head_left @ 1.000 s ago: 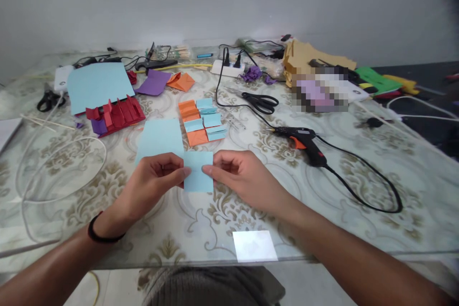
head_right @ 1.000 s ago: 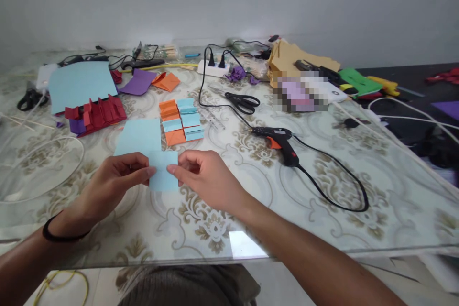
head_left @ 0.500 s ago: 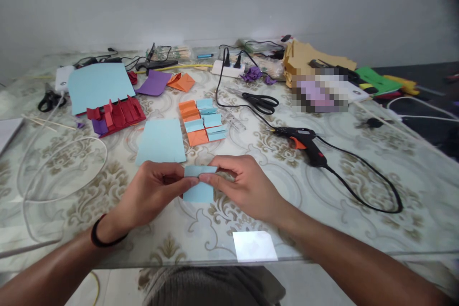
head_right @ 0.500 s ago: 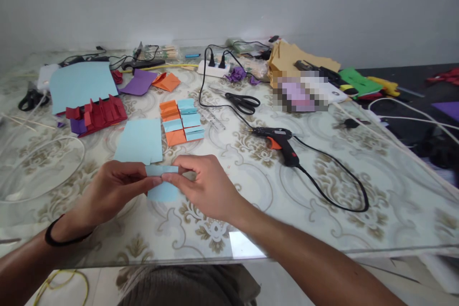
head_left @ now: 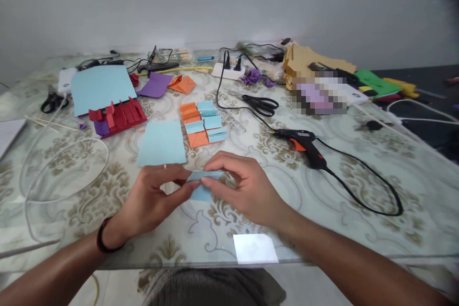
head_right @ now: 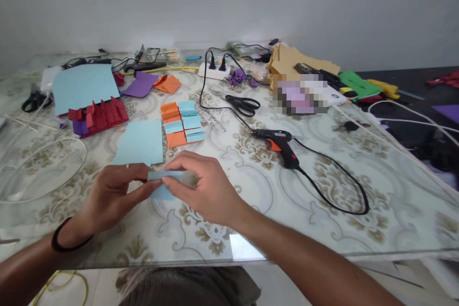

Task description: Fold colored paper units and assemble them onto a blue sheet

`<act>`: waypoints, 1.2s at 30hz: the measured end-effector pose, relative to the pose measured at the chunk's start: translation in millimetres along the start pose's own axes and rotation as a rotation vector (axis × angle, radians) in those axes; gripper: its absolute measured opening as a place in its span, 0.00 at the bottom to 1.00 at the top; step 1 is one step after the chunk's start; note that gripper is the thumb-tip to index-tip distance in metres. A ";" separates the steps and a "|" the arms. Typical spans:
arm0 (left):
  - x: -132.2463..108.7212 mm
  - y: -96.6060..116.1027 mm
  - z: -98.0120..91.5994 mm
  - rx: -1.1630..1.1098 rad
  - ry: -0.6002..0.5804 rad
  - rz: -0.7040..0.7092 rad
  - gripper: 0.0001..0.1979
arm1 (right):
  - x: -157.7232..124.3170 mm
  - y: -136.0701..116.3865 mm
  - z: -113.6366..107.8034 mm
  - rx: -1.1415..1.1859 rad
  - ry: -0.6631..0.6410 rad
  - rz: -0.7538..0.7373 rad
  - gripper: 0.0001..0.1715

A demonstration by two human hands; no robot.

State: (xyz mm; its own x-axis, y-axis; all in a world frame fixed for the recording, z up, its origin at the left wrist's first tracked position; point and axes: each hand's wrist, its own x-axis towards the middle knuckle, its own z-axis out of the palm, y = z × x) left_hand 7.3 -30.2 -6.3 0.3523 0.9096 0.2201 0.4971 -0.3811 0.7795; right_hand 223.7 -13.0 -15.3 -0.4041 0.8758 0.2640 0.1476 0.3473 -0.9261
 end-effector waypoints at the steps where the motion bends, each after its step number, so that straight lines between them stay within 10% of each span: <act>1: 0.1 0.1 0.2 -0.014 0.020 0.021 0.09 | 0.2 -0.3 -0.4 0.013 0.003 -0.004 0.02; 36: 0.4 -2.1 1.7 -0.112 -0.021 0.041 0.06 | 0.1 6.0 5.7 0.019 0.062 -0.167 0.03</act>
State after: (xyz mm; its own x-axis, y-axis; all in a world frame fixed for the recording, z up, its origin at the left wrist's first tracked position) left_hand 7.7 -29.4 -8.8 0.3877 0.8894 0.2421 0.3908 -0.3964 0.8307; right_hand 219.4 -12.7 -22.4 -0.3647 0.8256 0.4305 0.0658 0.4841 -0.8726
